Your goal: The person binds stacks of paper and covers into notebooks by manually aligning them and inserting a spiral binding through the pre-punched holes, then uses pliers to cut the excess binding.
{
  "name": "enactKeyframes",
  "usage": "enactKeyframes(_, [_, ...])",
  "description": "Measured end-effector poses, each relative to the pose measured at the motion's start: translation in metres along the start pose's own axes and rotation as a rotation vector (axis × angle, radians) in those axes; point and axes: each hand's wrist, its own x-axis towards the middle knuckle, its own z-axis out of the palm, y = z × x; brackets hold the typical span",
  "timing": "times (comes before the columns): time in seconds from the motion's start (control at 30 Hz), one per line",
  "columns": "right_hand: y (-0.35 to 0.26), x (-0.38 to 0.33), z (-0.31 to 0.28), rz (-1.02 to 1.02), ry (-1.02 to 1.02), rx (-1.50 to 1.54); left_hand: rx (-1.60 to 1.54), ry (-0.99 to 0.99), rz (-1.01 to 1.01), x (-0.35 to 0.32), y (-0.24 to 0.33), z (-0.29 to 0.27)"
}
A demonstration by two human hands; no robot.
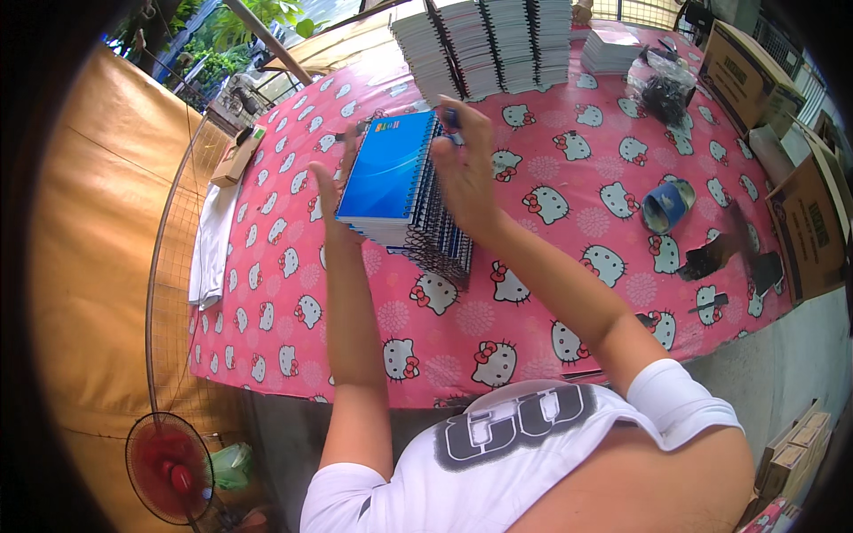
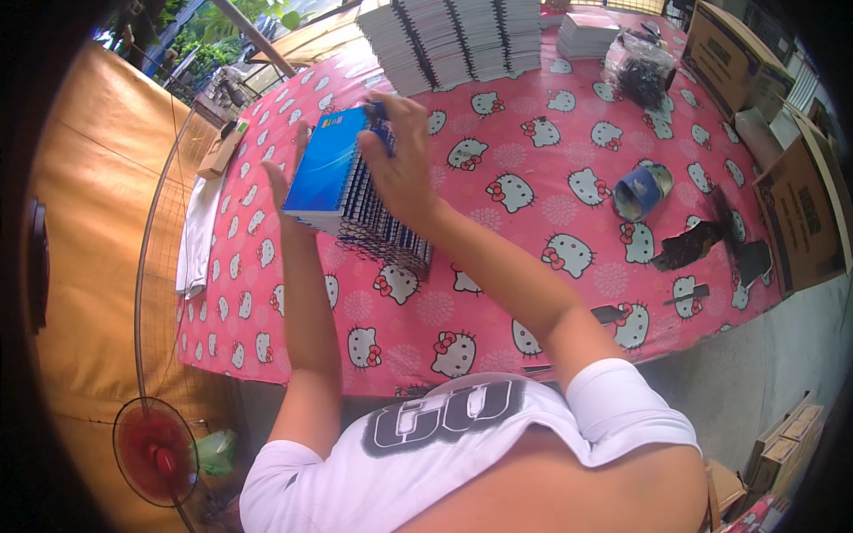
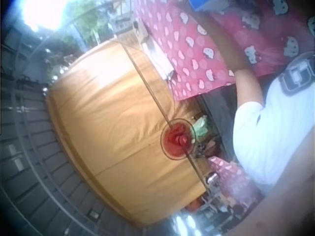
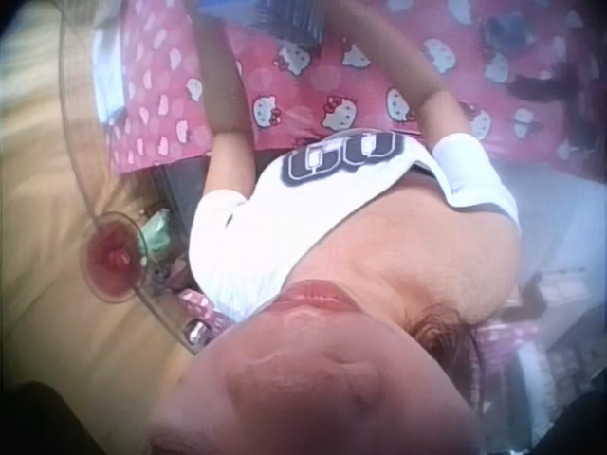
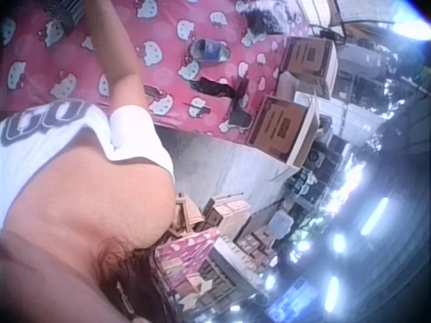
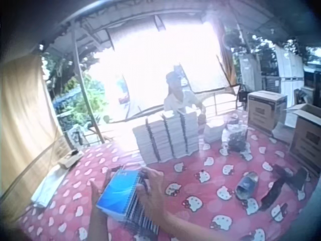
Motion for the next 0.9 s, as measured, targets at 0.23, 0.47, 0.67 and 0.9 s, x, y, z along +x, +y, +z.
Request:
enactKeyframes(0.23, [0.003,0.006,0.017,0.056,0.046,0.011,0.023,0.032,0.006,0.004,-0.003,0.022])
enactKeyframes(0.47, [-0.014,0.012,-0.029,-0.006,-0.286,-0.256,0.158,0.336,0.146,-0.022,0.017,0.004])
enactKeyframes(0.67, [-0.051,0.010,-0.099,-0.166,-0.788,-0.594,0.605,0.631,0.441,-0.094,0.015,0.060])
enactKeyframes(0.9, [-0.065,0.017,-0.092,-0.364,-0.779,-0.752,0.863,0.610,0.351,-0.103,-0.017,0.120])
